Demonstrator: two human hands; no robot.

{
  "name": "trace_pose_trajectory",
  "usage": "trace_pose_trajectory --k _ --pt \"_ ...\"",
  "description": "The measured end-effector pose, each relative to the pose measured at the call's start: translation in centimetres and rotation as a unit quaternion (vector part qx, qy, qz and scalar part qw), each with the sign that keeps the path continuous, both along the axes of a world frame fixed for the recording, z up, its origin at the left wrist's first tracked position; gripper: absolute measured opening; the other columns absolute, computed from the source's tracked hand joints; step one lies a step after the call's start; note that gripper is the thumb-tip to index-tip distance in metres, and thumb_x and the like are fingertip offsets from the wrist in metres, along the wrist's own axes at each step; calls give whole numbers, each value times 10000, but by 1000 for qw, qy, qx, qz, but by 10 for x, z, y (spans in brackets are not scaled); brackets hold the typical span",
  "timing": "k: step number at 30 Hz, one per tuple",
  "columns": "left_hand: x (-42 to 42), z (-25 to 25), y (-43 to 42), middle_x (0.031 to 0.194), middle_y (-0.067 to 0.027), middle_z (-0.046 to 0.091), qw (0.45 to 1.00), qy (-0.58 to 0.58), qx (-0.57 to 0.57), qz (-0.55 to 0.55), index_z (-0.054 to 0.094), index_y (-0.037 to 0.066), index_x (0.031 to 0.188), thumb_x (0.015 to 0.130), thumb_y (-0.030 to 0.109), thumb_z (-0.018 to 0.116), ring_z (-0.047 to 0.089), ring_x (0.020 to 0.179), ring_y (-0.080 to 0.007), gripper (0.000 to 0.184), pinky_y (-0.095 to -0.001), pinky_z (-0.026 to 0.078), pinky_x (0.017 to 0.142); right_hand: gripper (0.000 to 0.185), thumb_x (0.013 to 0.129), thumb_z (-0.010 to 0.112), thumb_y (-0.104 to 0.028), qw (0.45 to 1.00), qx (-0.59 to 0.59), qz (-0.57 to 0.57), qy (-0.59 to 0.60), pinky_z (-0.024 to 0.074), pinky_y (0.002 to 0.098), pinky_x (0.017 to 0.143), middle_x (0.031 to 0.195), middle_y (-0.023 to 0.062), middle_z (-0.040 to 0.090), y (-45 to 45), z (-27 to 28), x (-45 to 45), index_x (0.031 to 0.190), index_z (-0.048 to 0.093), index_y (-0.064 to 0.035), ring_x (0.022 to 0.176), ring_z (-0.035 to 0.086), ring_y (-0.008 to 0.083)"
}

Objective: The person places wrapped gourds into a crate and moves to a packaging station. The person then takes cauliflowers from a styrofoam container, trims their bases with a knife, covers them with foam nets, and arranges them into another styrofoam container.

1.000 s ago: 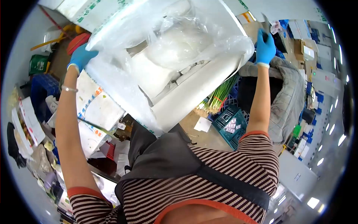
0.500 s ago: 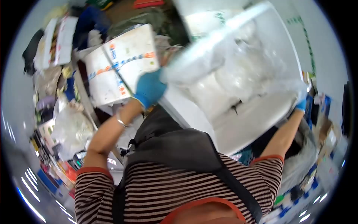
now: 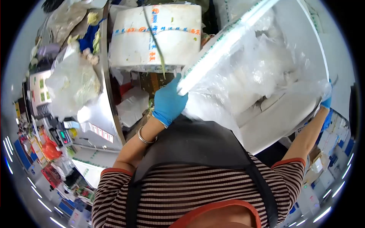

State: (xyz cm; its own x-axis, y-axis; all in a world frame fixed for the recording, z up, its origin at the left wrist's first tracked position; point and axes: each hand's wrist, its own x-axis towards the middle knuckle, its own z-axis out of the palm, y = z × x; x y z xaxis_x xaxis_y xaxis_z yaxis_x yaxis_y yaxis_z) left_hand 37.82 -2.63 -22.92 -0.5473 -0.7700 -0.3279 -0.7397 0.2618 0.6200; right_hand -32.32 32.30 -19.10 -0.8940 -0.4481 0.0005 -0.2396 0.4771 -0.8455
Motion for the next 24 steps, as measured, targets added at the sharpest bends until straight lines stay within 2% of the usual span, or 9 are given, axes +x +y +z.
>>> trace_pose_trajectory --k 8,9,10,12,14,16,19,21,24 --pt "164 15 20 941 -235 685 981 9 -77 176 612 57 1201 781 292 684 668 860 -400 487 -449 537 759 404 1038 386 -155 939 -6 317 135 427 317 1035 1282 88 577 -268 16 83 1425 408 -43 1148 558 180" --pt "183 5 21 935 -243 681 975 19 -84 204 615 50 1178 781 299 684 664 862 -409 473 -460 531 760 405 1037 387 -153 921 -29 369 122 426 317 1036 1283 88 577 -313 5 88 1427 407 -44 1148 558 179" --pt "199 -3 22 928 -251 678 968 27 -94 232 619 44 1155 781 305 684 660 864 -418 461 -471 524 760 434 1028 407 -146 918 -138 350 -127 408 294 1044 1337 82 550 -359 -14 70 1455 382 -77 1161 547 155" --pt "222 -10 23 930 -263 675 956 43 -72 282 614 15 1130 784 330 673 650 883 -435 472 -483 513 781 420 1004 467 -213 861 -52 467 194 483 281 925 1284 77 604 -447 -19 97 1410 474 -109 1086 592 135" --pt "235 -15 19 926 -262 677 949 2 -74 307 608 -1 1113 786 354 663 650 883 -438 486 -482 511 777 399 922 625 -341 973 50 218 -63 474 212 627 862 8 635 -508 -5 162 1228 644 -87 718 525 64" --pt "244 -28 3 912 -263 678 937 9 -75 342 614 -13 1070 783 354 651 652 874 -440 467 -480 510 776 407 857 675 -434 966 -3 255 47 407 230 505 815 -9 667 -534 -4 246 1090 717 -103 634 483 62" --pt "232 7 -38 921 -269 681 940 13 -62 336 637 -19 1027 777 365 616 655 886 -440 459 -472 511 798 398 890 621 -428 931 18 322 173 472 233 615 933 -25 705 -547 20 382 1181 695 -166 789 564 62" --pt "235 -3 -50 919 -276 680 948 -39 -64 309 629 -43 1056 800 474 611 659 884 -437 577 -479 515 811 417 905 594 -435 874 25 472 113 488 235 629 938 -13 706 -535 39 465 1200 684 -156 836 595 68" --pt "234 38 -60 924 -291 675 963 -183 -8 200 620 -48 1056 825 570 602 662 876 -437 659 -483 521 809 339 875 599 -321 762 217 602 103 511 284 631 922 30 708 -526 19 540 1163 699 -172 784 615 117"
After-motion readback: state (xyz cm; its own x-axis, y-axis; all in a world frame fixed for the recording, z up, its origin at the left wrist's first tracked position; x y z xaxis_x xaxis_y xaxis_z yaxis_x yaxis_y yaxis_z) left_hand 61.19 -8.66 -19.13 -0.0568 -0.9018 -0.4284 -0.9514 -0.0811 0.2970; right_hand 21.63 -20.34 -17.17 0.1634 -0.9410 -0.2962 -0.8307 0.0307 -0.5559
